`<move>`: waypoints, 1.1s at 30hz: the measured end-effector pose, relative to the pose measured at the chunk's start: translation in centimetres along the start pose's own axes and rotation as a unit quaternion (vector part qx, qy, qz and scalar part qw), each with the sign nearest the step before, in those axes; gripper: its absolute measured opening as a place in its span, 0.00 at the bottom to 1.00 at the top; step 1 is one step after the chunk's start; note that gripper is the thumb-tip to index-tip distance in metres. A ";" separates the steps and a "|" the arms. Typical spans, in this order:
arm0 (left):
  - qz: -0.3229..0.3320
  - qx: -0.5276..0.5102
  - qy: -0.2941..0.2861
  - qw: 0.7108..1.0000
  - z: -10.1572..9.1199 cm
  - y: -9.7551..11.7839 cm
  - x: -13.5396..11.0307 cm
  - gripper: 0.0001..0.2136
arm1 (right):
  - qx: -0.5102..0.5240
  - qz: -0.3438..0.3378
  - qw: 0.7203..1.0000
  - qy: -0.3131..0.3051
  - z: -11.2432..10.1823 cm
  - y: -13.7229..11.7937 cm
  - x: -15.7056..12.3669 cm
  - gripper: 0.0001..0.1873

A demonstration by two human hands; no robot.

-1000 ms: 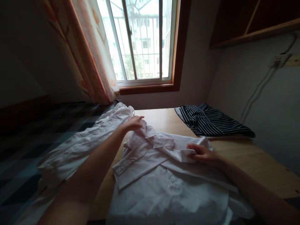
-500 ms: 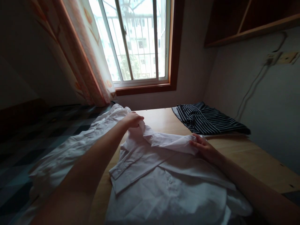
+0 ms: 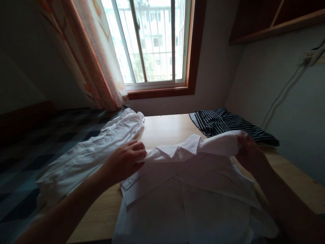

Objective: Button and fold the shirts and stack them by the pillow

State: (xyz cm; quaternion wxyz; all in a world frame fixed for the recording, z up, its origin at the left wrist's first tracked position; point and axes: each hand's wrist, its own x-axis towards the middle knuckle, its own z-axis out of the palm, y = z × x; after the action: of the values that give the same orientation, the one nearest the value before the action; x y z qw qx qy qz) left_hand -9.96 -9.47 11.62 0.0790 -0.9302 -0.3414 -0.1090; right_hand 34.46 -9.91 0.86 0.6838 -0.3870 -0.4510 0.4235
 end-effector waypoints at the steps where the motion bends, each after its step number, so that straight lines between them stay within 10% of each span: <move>1: -0.008 -0.029 -0.012 0.999 0.8 0.9 -1.2 0.07 | -0.008 0.018 1.000 -0.010 -0.2 -0.3 -0.2 0.16; 4: -0.024 -0.111 -0.055 0.992 4.0 2.8 -4.4 0.20 | -0.116 0.104 0.979 -0.133 -0.5 -1.7 -1.1 0.18; 11: -0.109 -0.161 -0.001 0.981 9.5 4.3 -7.9 0.32 | -0.336 0.164 0.786 -0.493 1.6 -4.9 -2.8 0.26; 22: -0.151 -0.125 0.001 0.981 10.9 0.6 -5.5 0.23 | -0.499 -0.062 0.753 -0.425 2.9 1.5 -5.5 0.31; 33: -0.148 -0.066 -0.029 0.986 12.6 -6.6 0.6 0.24 | -0.501 -0.113 0.751 -0.415 6.6 5.6 2.2 0.28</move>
State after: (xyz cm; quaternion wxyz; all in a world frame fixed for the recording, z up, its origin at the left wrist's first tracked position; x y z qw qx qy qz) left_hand -11.98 -1.34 0.10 -0.0096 -0.8753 -0.4697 -0.1143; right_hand 27.43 -5.00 -1.68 0.1810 -0.4065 -0.8782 0.1756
